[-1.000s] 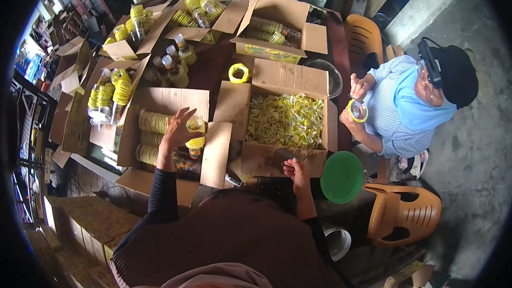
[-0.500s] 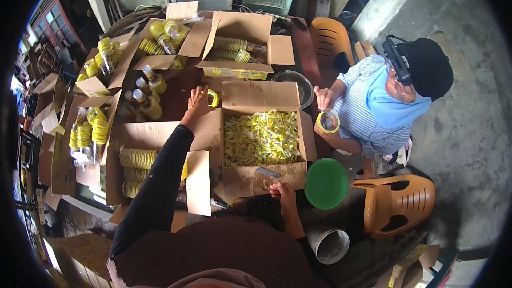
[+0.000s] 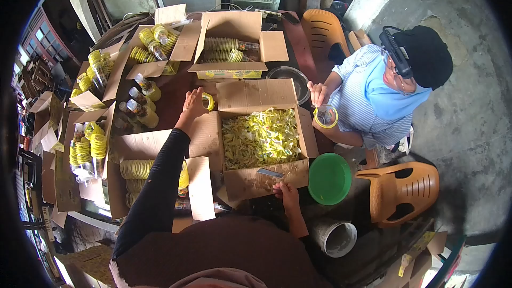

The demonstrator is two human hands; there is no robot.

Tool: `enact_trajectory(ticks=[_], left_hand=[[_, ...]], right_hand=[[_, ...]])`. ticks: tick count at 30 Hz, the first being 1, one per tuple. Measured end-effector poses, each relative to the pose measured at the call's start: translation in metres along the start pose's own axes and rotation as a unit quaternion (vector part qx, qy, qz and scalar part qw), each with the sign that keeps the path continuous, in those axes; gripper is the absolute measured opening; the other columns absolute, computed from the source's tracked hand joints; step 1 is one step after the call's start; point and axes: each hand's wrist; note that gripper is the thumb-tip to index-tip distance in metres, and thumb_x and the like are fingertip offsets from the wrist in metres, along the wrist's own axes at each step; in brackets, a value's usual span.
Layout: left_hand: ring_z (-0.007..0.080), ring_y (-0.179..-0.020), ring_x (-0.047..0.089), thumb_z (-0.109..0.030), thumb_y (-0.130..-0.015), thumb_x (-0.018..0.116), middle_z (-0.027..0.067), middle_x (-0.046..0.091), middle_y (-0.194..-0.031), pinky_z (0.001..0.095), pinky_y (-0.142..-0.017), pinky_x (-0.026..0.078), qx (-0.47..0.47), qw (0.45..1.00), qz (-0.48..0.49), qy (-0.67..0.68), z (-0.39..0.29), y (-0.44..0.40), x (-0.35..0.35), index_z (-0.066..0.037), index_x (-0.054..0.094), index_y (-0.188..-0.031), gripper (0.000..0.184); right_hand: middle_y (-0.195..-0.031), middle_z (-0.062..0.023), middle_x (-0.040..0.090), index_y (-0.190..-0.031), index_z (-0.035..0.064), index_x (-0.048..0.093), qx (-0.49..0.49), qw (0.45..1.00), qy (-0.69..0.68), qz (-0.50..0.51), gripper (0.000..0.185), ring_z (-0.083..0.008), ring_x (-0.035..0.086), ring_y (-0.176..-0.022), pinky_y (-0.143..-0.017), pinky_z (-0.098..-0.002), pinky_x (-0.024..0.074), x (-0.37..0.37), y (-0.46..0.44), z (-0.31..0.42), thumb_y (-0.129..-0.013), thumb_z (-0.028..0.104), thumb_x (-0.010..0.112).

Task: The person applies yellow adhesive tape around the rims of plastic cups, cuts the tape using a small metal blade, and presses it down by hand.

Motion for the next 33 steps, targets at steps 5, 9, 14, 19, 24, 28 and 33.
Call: enact_trajectory(ticks=[5, 9, 14, 19, 24, 28, 33], left_hand=[[0.039, -0.106, 0.051, -0.033, -0.058, 0.085, 0.0144, 0.059, -0.114, 0.0453, -0.087, 0.05, 0.01, 0.999, -0.009, 0.051, 0.008, 0.0, -0.013, -0.005, 0.048, -0.122, 0.079], [0.0372, -0.097, 0.052, -0.035, -0.06, 0.082, 0.0181, 0.058, -0.103, 0.044, -0.086, 0.043, 0.091, 0.982, -0.15, 0.066, -0.006, 0.016, -0.07, -0.001, 0.052, -0.117, 0.072], [0.0361, -0.107, 0.051, -0.014, -0.062, 0.074, 0.0181, 0.053, -0.116, 0.0422, -0.097, 0.041, 0.083, 0.954, -0.242, 0.156, -0.056, 0.074, -0.167, -0.001, 0.05, -0.126, 0.07], [0.0359, -0.107, 0.056, -0.011, -0.062, 0.069, 0.0187, 0.054, -0.115, 0.0414, -0.095, 0.047, 0.124, 0.916, -0.241, 0.296, -0.084, 0.128, -0.19, -0.003, 0.052, -0.128, 0.069], [0.0195, -0.103, 0.058, -0.008, -0.068, 0.069, 0.0111, 0.059, -0.109, 0.031, -0.093, 0.045, 0.117, 0.9, -0.148, 0.393, -0.098, 0.17, -0.166, -0.001, 0.052, -0.129, 0.064], [0.0154, -0.107, 0.058, -0.007, -0.071, 0.073, 0.0092, 0.06, -0.116, 0.0309, -0.097, 0.045, 0.071, 0.857, -0.086, 0.502, -0.117, 0.198, -0.151, -0.001, 0.049, -0.132, 0.066], [0.0166, -0.115, 0.055, -0.012, -0.068, 0.083, 0.0078, 0.054, -0.122, 0.0336, -0.102, 0.046, 0.007, 0.751, 0.0, 0.661, -0.134, 0.222, -0.145, 0.0, 0.044, -0.136, 0.079]], right_hand=[[-0.098, -0.0091, 0.069, -0.1, 0.0027, 0.062, -0.008, 1.0, 0.019, 0.022, 0.025, -0.0154, 0.065, -0.084, -0.075, -0.0285, 0.052, 0.009, -0.006, 0.0, -0.098, 0.026, 0.054], [-0.097, -0.0091, 0.069, -0.1, 0.0028, 0.062, -0.018, 0.998, 0.038, 0.04, 0.025, -0.0148, 0.065, -0.082, -0.074, -0.0275, 0.0518, 0.02, -0.009, 0.008, -0.098, 0.026, 0.054], [-0.096, -0.0085, 0.069, -0.099, 0.0021, 0.062, -0.042, 0.996, 0.06, 0.057, 0.023, -0.0129, 0.065, -0.08, -0.07, -0.0253, 0.0513, 0.025, -0.021, 0.007, -0.098, 0.024, 0.055], [-0.09, -0.0057, 0.067, -0.102, 0.0008, 0.061, -0.129, 0.988, 0.068, 0.052, 0.021, -0.0097, 0.06, -0.075, -0.067, -0.0245, 0.0485, 0.018, -0.029, 0.014, -0.096, 0.021, 0.059], [-0.09, -0.0078, 0.065, -0.105, 0.0023, 0.06, -0.263, 0.924, 0.276, -0.008, 0.022, -0.017, 0.061, -0.078, -0.069, -0.0327, 0.0495, -0.013, -0.056, 0.017, -0.09, 0.018, 0.065], [-0.094, -0.0133, 0.061, -0.106, 0.0069, 0.061, -0.35, 0.846, 0.403, -0.002, 0.036, -0.0306, 0.06, -0.085, -0.075, -0.0405, 0.0491, -0.015, -0.056, 0.024, -0.076, 0.016, 0.077], [-0.108, -0.0107, 0.053, -0.106, 0.0118, 0.062, -0.409, 0.754, 0.513, 0.033, 0.053, -0.0326, 0.051, -0.105, -0.089, -0.0456, 0.0417, -0.008, -0.058, 0.046, -0.061, 0.026, 0.086]])
Point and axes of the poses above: each hand's wrist, its own y-axis away from the middle knuckle, its own x-axis out of the palm, z = x × y
